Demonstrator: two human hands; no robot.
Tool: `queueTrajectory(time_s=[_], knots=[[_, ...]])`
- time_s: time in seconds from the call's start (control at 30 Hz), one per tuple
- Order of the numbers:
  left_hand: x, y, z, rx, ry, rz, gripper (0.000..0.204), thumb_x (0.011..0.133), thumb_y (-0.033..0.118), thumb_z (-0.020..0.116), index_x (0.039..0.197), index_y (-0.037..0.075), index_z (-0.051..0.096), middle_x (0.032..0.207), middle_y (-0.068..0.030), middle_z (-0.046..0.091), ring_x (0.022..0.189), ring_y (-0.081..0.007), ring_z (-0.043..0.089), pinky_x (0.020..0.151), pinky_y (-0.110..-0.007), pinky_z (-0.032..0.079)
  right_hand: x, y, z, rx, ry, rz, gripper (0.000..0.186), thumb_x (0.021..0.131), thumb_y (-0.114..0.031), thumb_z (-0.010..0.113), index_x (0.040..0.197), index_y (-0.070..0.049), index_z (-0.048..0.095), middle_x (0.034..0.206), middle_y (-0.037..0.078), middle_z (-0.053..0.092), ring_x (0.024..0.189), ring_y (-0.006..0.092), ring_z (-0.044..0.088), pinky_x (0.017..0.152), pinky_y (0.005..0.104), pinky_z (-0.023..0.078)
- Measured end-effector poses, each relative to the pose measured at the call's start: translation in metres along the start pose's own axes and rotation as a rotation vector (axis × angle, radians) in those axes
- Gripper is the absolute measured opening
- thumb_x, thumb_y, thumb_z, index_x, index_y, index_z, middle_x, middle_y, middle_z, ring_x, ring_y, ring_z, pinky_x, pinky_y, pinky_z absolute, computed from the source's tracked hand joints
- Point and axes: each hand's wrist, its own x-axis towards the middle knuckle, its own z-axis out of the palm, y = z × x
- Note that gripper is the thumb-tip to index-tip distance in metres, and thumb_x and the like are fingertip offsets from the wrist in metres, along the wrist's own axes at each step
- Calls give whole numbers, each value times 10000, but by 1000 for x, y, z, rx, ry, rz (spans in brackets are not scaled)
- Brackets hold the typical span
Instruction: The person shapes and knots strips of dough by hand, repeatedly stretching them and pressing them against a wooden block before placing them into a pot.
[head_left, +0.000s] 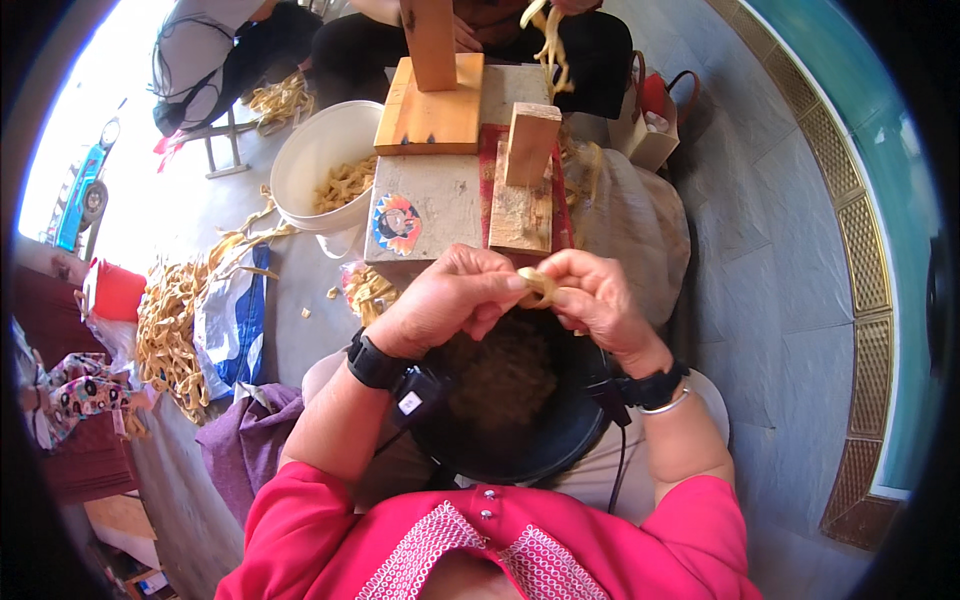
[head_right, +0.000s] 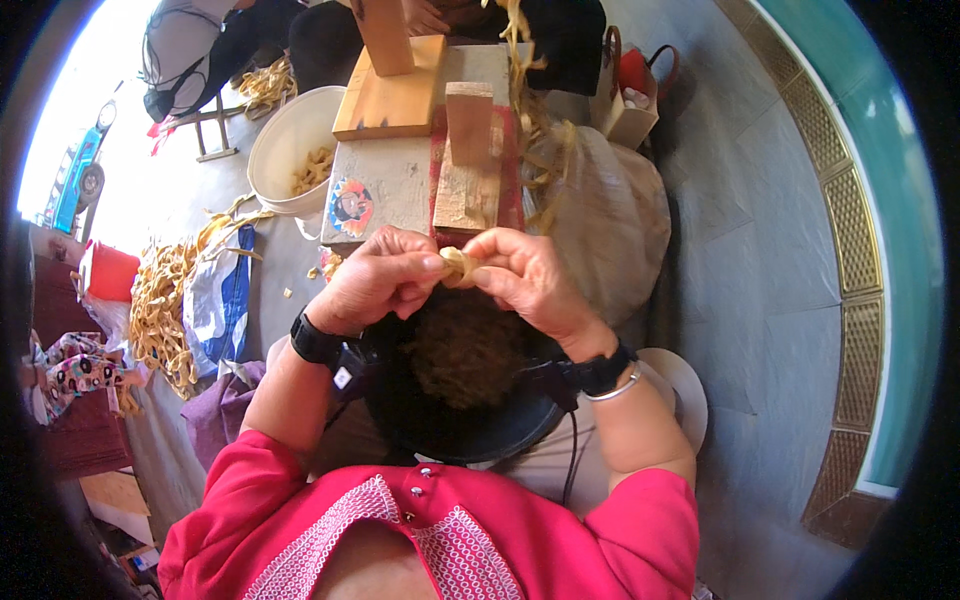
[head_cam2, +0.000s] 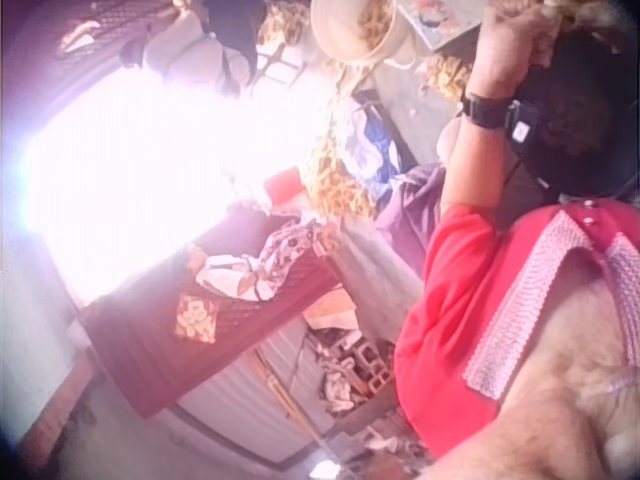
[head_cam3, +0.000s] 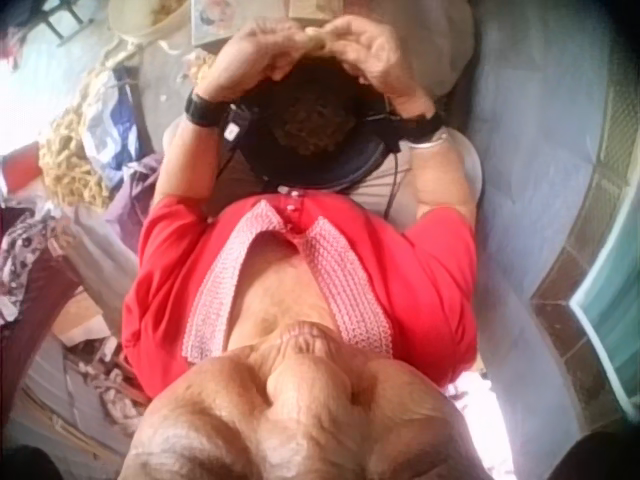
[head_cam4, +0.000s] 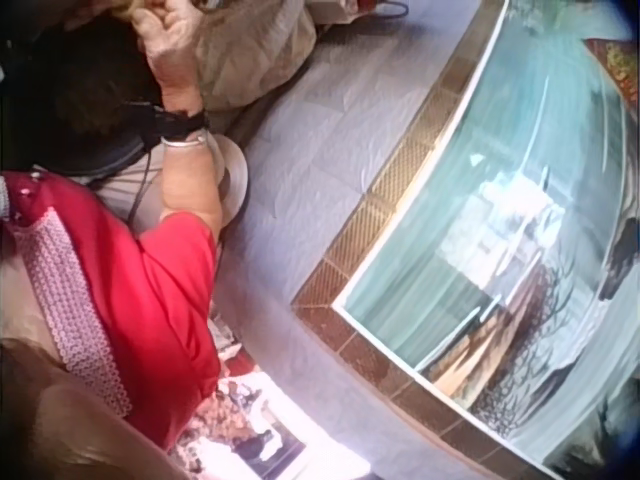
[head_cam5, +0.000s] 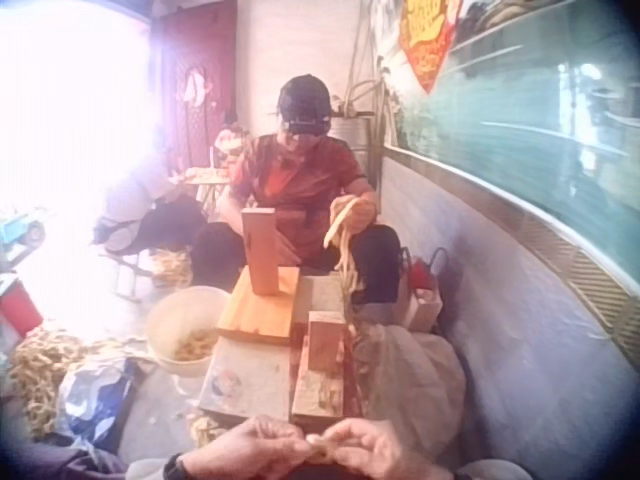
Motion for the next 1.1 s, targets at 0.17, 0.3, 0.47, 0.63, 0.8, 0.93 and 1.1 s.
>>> queueTrajectory(time_s=[0.17, 0.3, 0.47, 0.63, 0.8, 0.93, 1.1], knots=[[-10, 2, -1, -171, -44, 67, 311, 904, 211, 577, 650, 32, 554, 529, -12, 458, 414, -110, 432, 397, -240, 334, -5, -15, -14, -323, 105, -149, 110, 866, -85, 633, 806, 5, 656, 686, -47, 574, 645, 26, 470, 571, 191, 378], [-10, 21, -8, 738, 115, 63, 319, 895, 305, 594, 821, -4, 625, 654, -64, 594, 577, -190, 590, 545, -288, 467, -5, -4, -17, -391, 147, -121, 111, 860, -80, 631, 788, 1, 651, 670, -42, 572, 643, 32, 474, 572, 206, 390], [-4, -1, 17, 1215, 162, 516, 256, 836, 246, 645, 936, 17, 591, 858, -176, 624, 806, -364, 613, 714, -404, 489, 3, 15, -4, -532, 116, -141, 89, 839, -61, 632, 781, 4, 650, 639, -25, 568, 625, 41, 481, 560, 220, 400], [-4, 3, 0, 1127, -119, 221, 164, 869, 179, 577, 850, 17, 562, 673, -131, 581, 648, -302, 613, 597, -372, 475, -2, -1, -10, -633, 53, -154, 81, 827, -58, 633, 781, 8, 644, 607, -4, 546, 604, 46, 474, 538, 242, 403], [13, 3, -12, 1171, 169, 344, 136, 865, 172, 577, 867, 38, 599, 689, -150, 593, 641, -303, 618, 598, -373, 469, 21, -1, -22, -760, 145, -206, 149, 832, -113, 619, 752, 12, 605, 600, 88, 560, 566, 120, 525, 541, 295, 422], [39, 12, -17, 1222, 477, 395, 138, 851, 196, 593, 872, 62, 618, 713, -173, 619, 694, -356, 615, 611, -411, 464, 50, -14, -24, -933, 304, -354, 112, 840, -111, 597, 790, -11, 597, 690, 192, 598, 642, 341, 607, 582, 364, 461], [60, 11, -30, 1183, 562, 454, 160, 834, 225, 586, 842, 68, 615, 715, -195, 616, 727, -401, 604, 630, -470, 465, 75, -3, -20, -955, 491, -467, 113, 844, -119, 592, 782, -24, 594, 714, 203, 601, 713, 399, 598, 604, 417, 468]])
